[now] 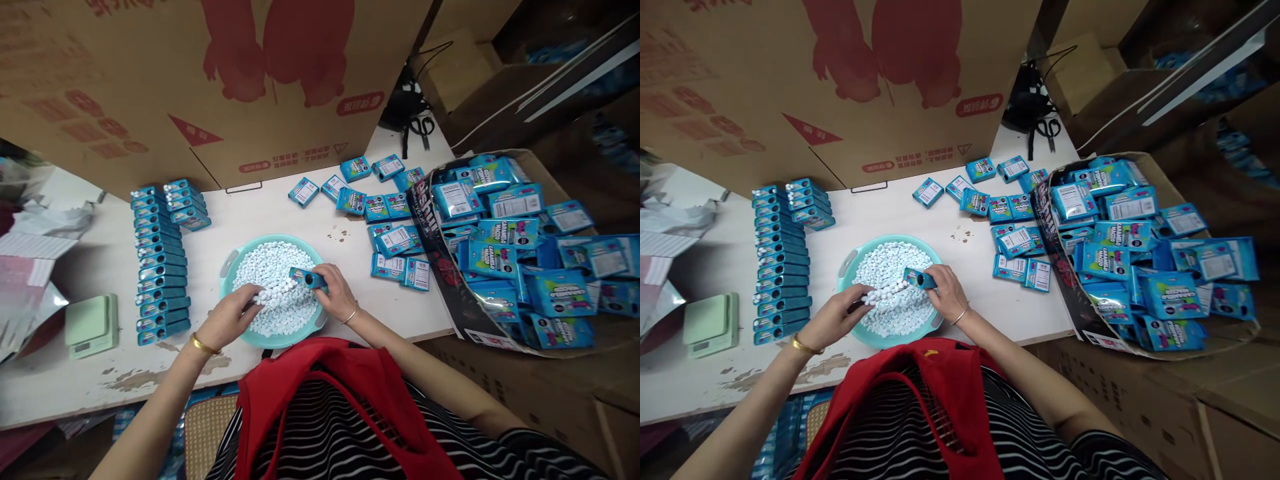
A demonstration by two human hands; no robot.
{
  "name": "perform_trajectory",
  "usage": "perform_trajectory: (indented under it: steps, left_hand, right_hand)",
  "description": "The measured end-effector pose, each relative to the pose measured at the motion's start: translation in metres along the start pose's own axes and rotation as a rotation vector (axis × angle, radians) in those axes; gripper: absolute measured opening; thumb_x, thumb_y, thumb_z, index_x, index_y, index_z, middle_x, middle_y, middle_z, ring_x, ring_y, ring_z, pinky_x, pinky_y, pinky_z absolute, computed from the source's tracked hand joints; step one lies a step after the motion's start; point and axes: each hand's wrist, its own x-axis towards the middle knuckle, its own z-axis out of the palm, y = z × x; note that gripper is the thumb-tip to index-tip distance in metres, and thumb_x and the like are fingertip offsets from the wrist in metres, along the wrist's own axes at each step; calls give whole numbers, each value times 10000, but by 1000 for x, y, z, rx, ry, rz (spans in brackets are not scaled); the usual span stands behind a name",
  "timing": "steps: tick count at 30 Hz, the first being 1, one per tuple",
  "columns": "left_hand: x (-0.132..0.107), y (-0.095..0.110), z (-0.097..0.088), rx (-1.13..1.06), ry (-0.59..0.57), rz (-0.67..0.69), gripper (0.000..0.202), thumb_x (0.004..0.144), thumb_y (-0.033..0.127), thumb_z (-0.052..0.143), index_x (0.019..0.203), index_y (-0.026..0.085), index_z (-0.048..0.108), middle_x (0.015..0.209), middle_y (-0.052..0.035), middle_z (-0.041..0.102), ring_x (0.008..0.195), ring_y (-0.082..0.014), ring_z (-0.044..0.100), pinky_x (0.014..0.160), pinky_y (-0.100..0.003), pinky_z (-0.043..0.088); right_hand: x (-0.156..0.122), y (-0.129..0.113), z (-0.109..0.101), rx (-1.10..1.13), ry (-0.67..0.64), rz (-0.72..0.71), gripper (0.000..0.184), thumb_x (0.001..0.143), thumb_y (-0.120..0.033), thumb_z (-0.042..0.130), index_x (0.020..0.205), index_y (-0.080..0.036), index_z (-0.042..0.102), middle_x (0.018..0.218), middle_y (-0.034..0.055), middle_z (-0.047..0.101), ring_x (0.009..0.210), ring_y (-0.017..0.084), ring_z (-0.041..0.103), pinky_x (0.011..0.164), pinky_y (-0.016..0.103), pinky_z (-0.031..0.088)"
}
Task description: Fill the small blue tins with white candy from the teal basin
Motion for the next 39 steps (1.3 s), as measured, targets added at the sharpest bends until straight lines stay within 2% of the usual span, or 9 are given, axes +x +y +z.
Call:
perform_trajectory:
  steps: [4,10,16,19,22,25,28,34,39]
  left_hand:
    - [7,30,-20,216,-87,17,224,881,265,449,1074,193,538,1030,-84,637,919,-217,609,796,-344,486]
    - [15,75,-28,581,-159,-79,216,857,126,430,1032,177,545,908,-92,631,814,-237,613,674,-329,476]
    - [15,98,-30,628,-140,-29,250,876,85,350,920,179,577,792,-80,591,749,-227,585,657,-336,465]
    - [10,77,-32,583,-79,-29,227,889,137,378,975,197,579,847,-78,604,807,-235,593,697,-342,470]
    - [5,27,-19,500,-15,-140,219,899,222,409,1059,200,558,961,-89,619,876,-239,598,718,-334,470]
    - [5,-30,17,356,-132,-285,167,845,156,447,944,173,581,927,-109,630,832,-241,606,706,-338,467]
    - [15,-60,64,259,-178,-278,161,808,116,470,900,175,589,905,-103,647,843,-235,617,735,-337,477]
    - [54,-49,128,69,-133,-178,290,854,179,462,1131,188,547,1144,-102,629,1031,-225,603,896,-339,466]
    - [57,-41,125,-39,-99,-146,298,854,208,475,1141,152,527,1072,-102,643,927,-203,611,833,-325,483]
  right_hand:
    - [0,-6,14,-22,-57,-62,416,748,-77,475,1136,-226,505,1065,95,568,1009,262,520,895,458,460]
    - [-2,-4,21,-41,-56,-114,433,733,-59,462,1138,-212,490,1048,103,569,998,258,514,874,447,465]
    - [-3,0,21,-26,-63,-78,429,750,-71,463,1150,-226,486,1069,99,569,1011,255,516,899,461,455]
    - [-3,0,19,-12,-67,-63,408,759,-77,463,1139,-222,494,1067,100,569,1015,255,517,901,461,457]
    - [-2,2,14,2,-41,-20,399,762,-82,470,1132,-230,491,1061,95,563,1023,257,525,906,463,461]
    - [-1,4,6,23,10,26,376,777,-102,496,1129,-235,479,1059,92,561,1022,255,533,905,458,469]
    - [0,5,-3,33,45,53,351,797,-133,529,1128,-239,475,1070,92,561,1023,252,535,906,450,466]
    - [3,5,-10,35,95,163,286,829,-242,597,1090,-243,480,1019,67,562,962,228,555,869,403,473]
    - [4,6,-11,60,108,215,288,827,-289,618,1079,-234,488,999,52,561,928,214,560,848,373,473]
